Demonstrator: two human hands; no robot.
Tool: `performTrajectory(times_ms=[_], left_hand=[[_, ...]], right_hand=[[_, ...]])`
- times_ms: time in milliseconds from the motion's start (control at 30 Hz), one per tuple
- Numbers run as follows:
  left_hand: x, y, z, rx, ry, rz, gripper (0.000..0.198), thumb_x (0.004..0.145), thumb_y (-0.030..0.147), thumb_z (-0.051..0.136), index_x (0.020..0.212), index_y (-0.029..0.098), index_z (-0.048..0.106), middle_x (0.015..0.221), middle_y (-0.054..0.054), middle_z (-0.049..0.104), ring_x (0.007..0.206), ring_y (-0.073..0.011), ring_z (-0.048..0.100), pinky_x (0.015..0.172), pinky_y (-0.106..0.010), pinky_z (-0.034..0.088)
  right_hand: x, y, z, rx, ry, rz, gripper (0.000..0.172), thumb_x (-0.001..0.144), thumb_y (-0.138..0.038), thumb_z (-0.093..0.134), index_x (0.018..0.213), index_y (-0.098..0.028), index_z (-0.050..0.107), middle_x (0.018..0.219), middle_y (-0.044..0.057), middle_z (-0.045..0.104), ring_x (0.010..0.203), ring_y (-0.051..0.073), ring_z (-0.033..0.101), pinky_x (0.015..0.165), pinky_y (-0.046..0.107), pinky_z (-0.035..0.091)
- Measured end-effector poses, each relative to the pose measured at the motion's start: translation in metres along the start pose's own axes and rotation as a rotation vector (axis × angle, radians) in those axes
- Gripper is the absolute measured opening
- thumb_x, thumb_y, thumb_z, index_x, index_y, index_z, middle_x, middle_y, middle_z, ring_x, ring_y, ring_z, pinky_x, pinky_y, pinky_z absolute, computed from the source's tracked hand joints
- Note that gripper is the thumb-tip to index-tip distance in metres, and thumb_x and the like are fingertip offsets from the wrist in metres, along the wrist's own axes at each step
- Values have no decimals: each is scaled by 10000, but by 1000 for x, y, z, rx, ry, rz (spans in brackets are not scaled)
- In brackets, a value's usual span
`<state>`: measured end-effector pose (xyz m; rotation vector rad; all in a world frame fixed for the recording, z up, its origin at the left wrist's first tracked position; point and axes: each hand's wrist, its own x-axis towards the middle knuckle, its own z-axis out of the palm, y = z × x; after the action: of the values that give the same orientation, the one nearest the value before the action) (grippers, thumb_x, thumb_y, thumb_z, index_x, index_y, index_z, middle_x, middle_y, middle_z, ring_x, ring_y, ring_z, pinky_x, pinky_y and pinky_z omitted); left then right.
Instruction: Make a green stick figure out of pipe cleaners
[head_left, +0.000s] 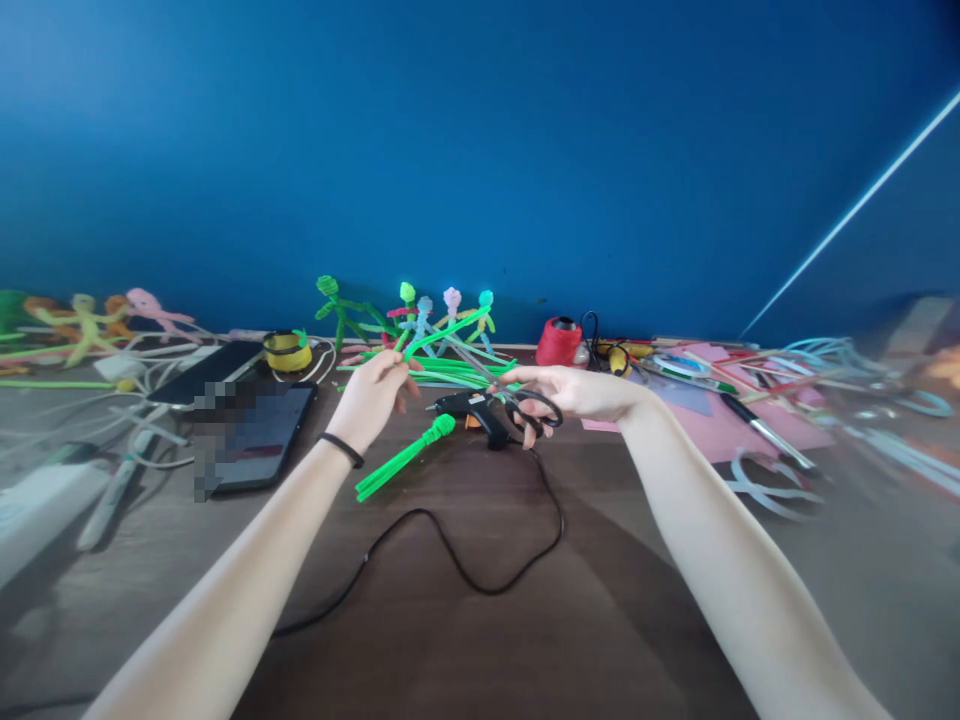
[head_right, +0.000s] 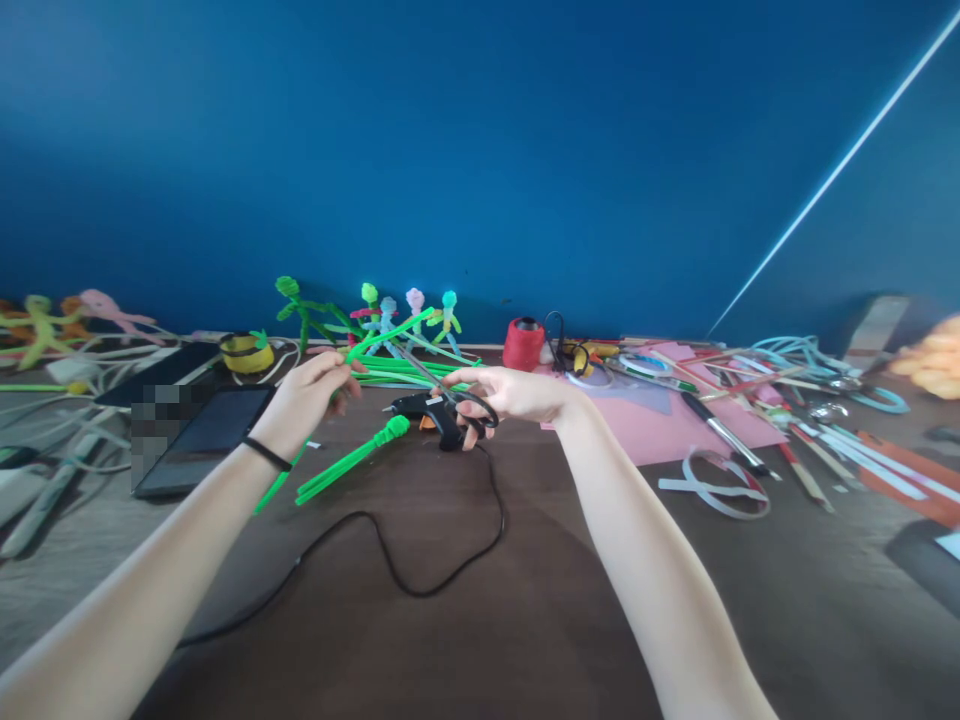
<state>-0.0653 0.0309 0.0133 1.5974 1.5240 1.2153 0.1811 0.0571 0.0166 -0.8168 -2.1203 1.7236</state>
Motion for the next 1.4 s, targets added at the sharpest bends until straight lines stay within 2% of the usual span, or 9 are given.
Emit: performTrajectory(times_ms=[167,367,533,667,1000,1400], left_hand=[[0,0,0,-14,-4,37,118,725,221,401,705,163,502,569,20,546,368,-69,390,381,-201,309],[-1,-1,2,-19,-76,48,114,736,226,395,730,164,491,570,24,549,367,-69,386,380,-202,285],[-5,1,7,9,-187,67,113,747,238,393,718,173,480,556,30,554,382,-76,384,387,-202,278],[-9,3,12,75,-254,97,160,748,250,400,614,180,452,488,45,508,369,-73,359,391,-205,269],[-10,2,11,129,-291,120,197,740,250,396,582,176,486,481,40,502,357,-73,327,385,-213,238],[-12,2,9,196,-296,134,262,753,266,388,528,173,484,431,47,430,357,-75,340,389,-213,247]], right_hand=[[13,5,12,0,79,-31,449,778,-418,501,1142,-201,352,766,-4,508,611,64,518,526,174,429],[25,5,29,10,78,-25,398,752,-507,469,996,-212,361,726,-28,460,632,79,522,569,231,488],[33,4,40,-2,201,-54,370,755,-510,466,897,-193,338,646,-45,460,556,68,506,521,208,460],[39,4,46,-76,266,-111,358,740,-478,511,831,-193,316,610,-55,447,505,64,484,466,191,425],[44,11,49,-98,324,-158,336,746,-466,508,840,-202,323,636,-48,445,527,70,487,508,227,461],[45,11,52,-136,361,-163,350,744,-499,490,807,-200,320,575,-60,446,465,73,493,443,212,443]])
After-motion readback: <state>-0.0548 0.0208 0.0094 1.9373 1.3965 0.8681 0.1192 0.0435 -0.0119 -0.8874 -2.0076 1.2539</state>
